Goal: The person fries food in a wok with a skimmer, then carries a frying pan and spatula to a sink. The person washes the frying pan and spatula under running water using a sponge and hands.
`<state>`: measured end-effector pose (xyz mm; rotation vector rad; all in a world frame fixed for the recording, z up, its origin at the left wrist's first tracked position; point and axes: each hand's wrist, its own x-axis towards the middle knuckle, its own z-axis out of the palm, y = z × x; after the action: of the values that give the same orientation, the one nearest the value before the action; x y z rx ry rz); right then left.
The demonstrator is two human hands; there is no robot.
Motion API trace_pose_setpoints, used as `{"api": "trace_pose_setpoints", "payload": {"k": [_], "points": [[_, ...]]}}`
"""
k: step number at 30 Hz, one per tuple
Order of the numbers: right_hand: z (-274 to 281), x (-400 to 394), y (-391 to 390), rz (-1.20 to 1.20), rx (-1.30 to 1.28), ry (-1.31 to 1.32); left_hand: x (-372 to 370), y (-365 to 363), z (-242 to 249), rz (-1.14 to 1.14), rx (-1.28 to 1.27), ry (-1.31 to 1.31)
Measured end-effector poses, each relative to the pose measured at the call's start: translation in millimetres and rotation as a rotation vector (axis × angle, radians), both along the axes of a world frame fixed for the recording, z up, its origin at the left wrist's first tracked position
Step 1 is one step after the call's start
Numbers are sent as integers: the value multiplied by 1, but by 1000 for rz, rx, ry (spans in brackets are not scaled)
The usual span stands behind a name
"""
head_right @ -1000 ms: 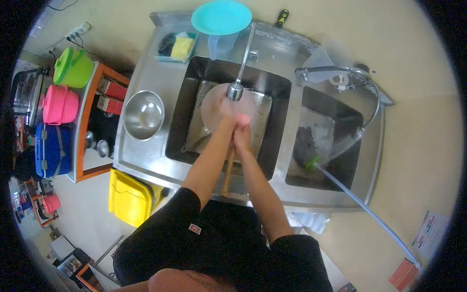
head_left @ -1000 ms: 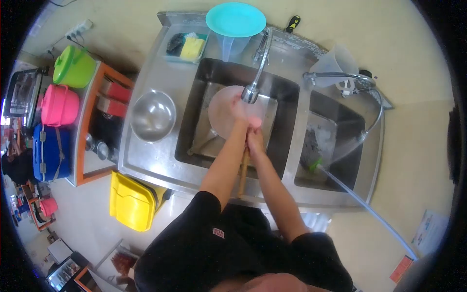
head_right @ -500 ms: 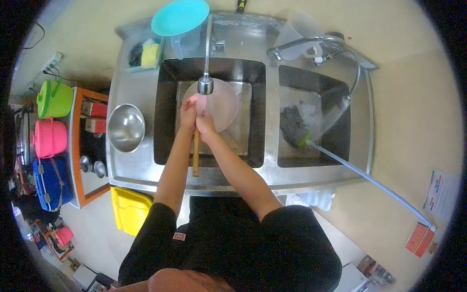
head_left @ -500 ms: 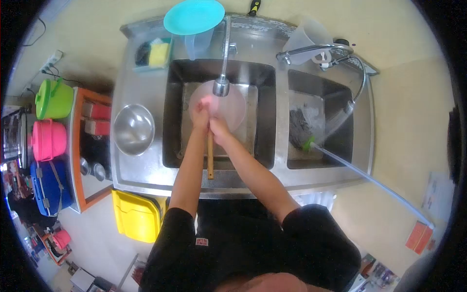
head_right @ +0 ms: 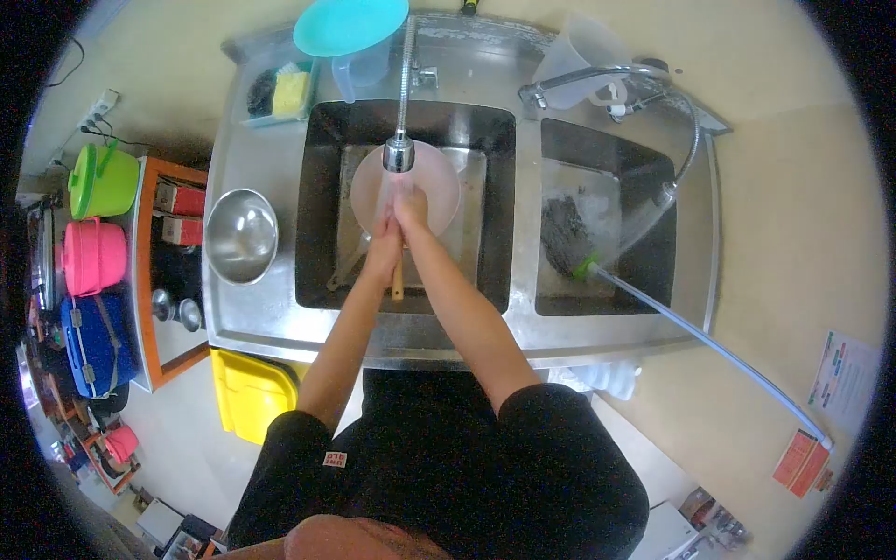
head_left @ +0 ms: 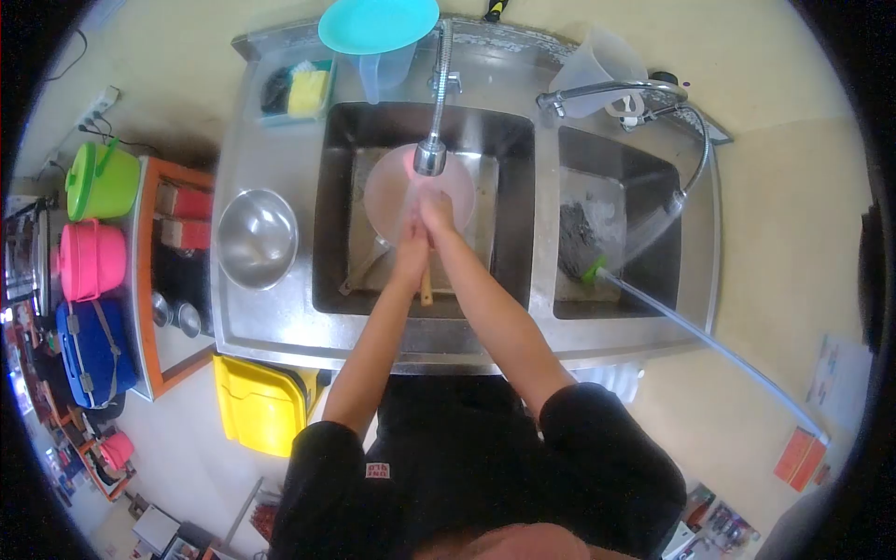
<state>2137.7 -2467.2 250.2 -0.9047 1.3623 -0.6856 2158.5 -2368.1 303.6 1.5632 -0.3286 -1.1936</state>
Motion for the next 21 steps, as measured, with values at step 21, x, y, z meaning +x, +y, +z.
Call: {"api": "trace_pose_setpoints", "payload": {"k": [21], "points": [[14,-22,14,-22,152,-136,30,44,42,-518,149,21]]}}
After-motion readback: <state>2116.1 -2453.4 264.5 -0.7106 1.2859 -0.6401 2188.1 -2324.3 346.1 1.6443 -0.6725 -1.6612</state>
